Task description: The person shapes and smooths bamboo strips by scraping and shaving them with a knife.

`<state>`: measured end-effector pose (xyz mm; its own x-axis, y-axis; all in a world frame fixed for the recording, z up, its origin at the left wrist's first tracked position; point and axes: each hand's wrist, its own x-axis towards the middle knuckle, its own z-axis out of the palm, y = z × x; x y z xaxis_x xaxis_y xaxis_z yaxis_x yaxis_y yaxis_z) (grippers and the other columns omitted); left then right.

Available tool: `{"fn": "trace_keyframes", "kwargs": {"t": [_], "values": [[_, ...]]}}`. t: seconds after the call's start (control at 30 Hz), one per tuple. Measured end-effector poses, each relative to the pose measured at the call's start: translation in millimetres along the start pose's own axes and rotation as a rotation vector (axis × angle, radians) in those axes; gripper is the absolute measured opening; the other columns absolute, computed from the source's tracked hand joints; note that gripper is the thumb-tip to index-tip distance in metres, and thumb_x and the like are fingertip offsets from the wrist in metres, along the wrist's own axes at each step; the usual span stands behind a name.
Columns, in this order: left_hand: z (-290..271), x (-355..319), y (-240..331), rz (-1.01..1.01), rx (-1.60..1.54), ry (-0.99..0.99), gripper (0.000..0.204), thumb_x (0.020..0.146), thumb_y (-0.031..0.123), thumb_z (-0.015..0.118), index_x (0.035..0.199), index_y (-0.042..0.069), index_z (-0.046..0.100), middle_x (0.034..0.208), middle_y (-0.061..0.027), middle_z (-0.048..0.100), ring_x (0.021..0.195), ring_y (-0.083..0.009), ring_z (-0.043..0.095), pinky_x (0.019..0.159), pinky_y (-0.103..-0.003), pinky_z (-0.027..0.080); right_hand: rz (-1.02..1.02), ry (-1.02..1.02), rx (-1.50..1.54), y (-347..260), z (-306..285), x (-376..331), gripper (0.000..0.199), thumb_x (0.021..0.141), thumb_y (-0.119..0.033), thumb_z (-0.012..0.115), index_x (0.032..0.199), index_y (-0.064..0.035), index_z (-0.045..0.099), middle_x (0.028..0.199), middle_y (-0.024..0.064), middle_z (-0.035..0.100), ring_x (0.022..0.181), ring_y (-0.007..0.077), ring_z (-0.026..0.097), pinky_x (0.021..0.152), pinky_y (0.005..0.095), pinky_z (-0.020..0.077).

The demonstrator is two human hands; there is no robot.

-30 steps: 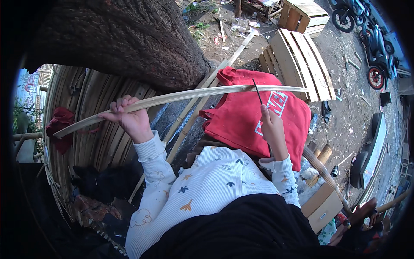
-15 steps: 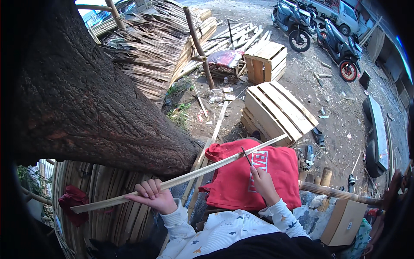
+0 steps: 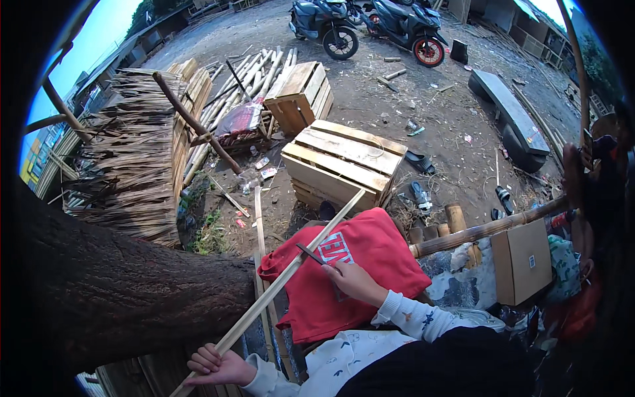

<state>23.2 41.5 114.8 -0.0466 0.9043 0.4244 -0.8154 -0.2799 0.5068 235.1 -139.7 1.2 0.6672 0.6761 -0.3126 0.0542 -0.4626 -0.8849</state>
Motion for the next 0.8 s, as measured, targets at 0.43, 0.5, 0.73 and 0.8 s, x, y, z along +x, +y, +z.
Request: {"fn": "trace_keyframes", "kwargs": {"t": [0.43,0.5,0.73,0.8], "values": [[-4.1,0.9,3.7,0.020,-0.006,-0.002,0.053,0.097,0.049,0.036,0.058,0.016,0.026,0.049,0.0045,0.020,0.044,-0.0061,0.016,0.043,-0.021,0.017,0.027,-0.027,0.056,1.6,2.6,-1.2,0.049,0.097,-0.045,0.038,0.085,-0.0004,0.055,0.058,0.0081,0.060,0.053,0.0226,0.064,0.053,0.0341,0.0505],[-6.9,1.5,4.4,0.010,-0.023,-0.040,0.052,0.097,0.049,0.038,0.058,0.016,0.027,0.048,0.0044,0.022,0.043,-0.0062,0.018,0.043,-0.021,0.018,-0.018,0.001,0.008,4.0,2.9,-0.1,0.049,0.097,-0.045,0.038,0.085,-0.0005,0.055,0.058,0.0081,0.060,0.053,0.0225,0.064,0.053,0.0339,0.0500],[0.0,-0.5,2.7,0.027,0.047,0.051,0.052,0.097,0.049,0.036,0.058,0.016,0.026,0.049,0.0044,0.021,0.044,-0.0065,0.018,0.043,-0.021,0.019,0.024,-0.027,0.069,1.6,2.5,-0.7,0.051,0.096,-0.046,0.038,0.084,-0.0004,0.055,0.058,0.0083,0.060,0.054,0.0222,0.064,0.054,0.0341,0.0493],[1.0,-0.5,2.9,0.031,0.056,0.067,0.052,0.097,0.049,0.036,0.058,0.016,0.026,0.049,0.0044,0.020,0.044,-0.0065,0.018,0.043,-0.021,0.019,0.044,-0.042,0.081,1.0,2.2,-0.3,0.051,0.097,-0.047,0.037,0.084,-0.0003,0.055,0.058,0.0082,0.060,0.055,0.0229,0.064,0.055,0.0347,0.0490]]}}
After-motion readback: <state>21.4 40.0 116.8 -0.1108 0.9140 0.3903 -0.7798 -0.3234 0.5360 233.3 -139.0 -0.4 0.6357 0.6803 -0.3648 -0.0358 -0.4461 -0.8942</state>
